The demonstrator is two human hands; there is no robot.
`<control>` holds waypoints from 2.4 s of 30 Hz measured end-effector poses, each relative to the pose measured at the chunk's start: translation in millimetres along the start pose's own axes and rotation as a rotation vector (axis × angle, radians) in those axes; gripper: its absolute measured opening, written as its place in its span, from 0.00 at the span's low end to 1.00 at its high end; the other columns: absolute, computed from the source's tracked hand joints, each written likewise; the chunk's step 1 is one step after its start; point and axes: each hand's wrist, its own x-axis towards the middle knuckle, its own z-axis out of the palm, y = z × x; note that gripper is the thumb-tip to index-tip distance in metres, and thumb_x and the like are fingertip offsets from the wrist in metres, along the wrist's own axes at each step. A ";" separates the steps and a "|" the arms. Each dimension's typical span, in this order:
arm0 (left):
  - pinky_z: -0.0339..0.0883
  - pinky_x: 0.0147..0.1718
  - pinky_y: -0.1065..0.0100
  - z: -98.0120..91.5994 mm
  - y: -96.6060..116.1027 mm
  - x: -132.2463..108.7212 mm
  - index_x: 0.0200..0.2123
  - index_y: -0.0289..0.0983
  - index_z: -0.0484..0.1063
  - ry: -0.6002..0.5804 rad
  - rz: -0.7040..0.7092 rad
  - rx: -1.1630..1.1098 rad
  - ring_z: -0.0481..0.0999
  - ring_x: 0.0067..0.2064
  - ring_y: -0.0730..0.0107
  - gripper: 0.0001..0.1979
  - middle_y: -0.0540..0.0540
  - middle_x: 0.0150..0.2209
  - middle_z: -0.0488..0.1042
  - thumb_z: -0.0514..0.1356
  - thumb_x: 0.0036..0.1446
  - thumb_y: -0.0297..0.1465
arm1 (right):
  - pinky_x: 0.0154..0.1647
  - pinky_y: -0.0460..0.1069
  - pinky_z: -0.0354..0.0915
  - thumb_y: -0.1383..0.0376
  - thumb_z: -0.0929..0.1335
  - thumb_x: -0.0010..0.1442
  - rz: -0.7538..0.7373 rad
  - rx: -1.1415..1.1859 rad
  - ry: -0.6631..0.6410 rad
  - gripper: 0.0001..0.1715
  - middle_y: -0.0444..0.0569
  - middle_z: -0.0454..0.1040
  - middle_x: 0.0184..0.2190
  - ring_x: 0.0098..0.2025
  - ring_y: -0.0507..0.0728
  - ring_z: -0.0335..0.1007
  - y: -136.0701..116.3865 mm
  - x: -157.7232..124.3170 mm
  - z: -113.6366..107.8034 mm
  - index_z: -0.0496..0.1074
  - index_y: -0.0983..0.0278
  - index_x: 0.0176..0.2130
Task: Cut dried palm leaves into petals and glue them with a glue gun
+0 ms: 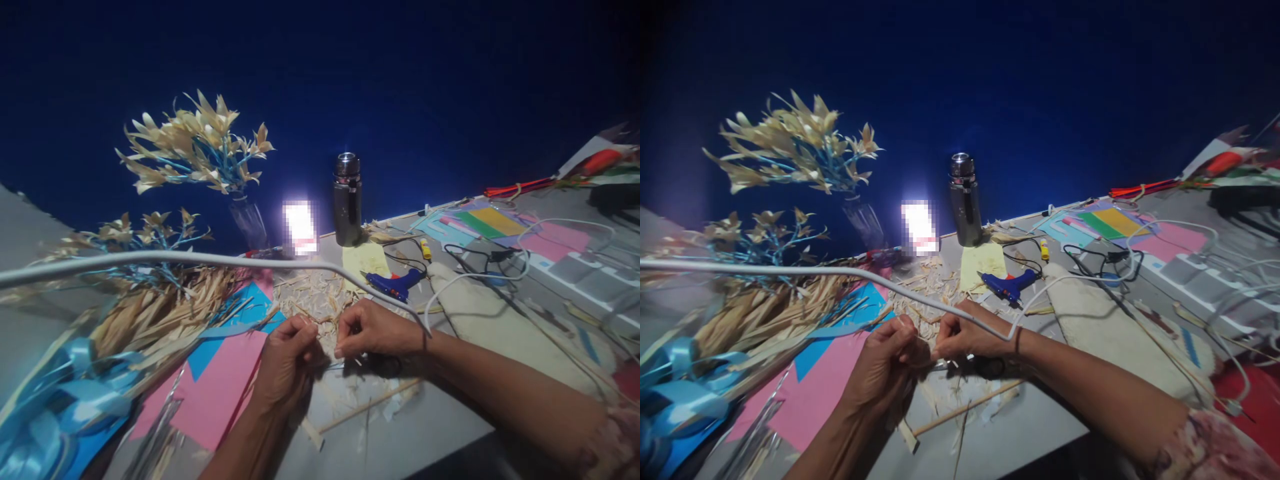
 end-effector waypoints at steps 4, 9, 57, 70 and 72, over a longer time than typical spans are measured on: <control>0.53 0.20 0.72 3.2 -1.0 -3.2 0.19 0.36 0.63 -0.009 0.052 0.013 0.59 0.19 0.79 0.22 0.57 0.18 0.61 0.76 0.44 0.33 | 0.24 0.44 0.56 0.62 0.78 0.46 -0.018 -0.065 0.032 0.13 0.42 0.72 0.20 0.25 0.50 0.64 5.7 3.3 2.2 0.74 0.66 0.24; 0.54 0.19 0.75 7.8 -3.3 -4.9 0.25 0.37 0.66 0.053 0.059 -0.007 0.59 0.18 0.80 0.19 0.59 0.18 0.61 0.75 0.47 0.35 | 0.24 0.43 0.56 0.62 0.75 0.50 -0.040 -0.024 0.015 0.10 0.41 0.70 0.21 0.25 0.50 0.63 9.4 4.2 6.0 0.73 0.65 0.27; 0.61 0.24 0.76 7.2 7.5 -12.2 0.26 0.35 0.75 0.127 0.166 0.401 0.67 0.24 0.76 0.17 0.51 0.21 0.71 0.71 0.51 0.43 | 0.23 0.43 0.57 0.62 0.74 0.49 0.056 0.113 0.059 0.09 0.45 0.74 0.22 0.24 0.50 0.65 -1.5 -1.7 9.3 0.77 0.67 0.29; 0.72 0.39 0.62 15.8 6.5 -19.1 0.24 0.43 0.83 0.111 0.632 0.719 0.78 0.37 0.57 0.04 0.43 0.33 0.81 0.70 0.49 0.29 | 0.18 0.43 0.50 0.61 0.75 0.46 0.073 0.354 0.122 0.11 0.38 0.66 0.15 0.18 0.47 0.56 -0.6 0.9 15.1 0.74 0.66 0.27; 0.70 0.40 0.62 14.2 2.1 -19.0 0.24 0.44 0.83 0.068 0.658 0.765 0.78 0.38 0.56 0.05 0.43 0.33 0.81 0.70 0.51 0.29 | 0.19 0.43 0.49 0.62 0.75 0.46 0.060 0.384 0.096 0.10 0.39 0.68 0.17 0.18 0.47 0.56 -2.2 -1.1 14.7 0.75 0.66 0.28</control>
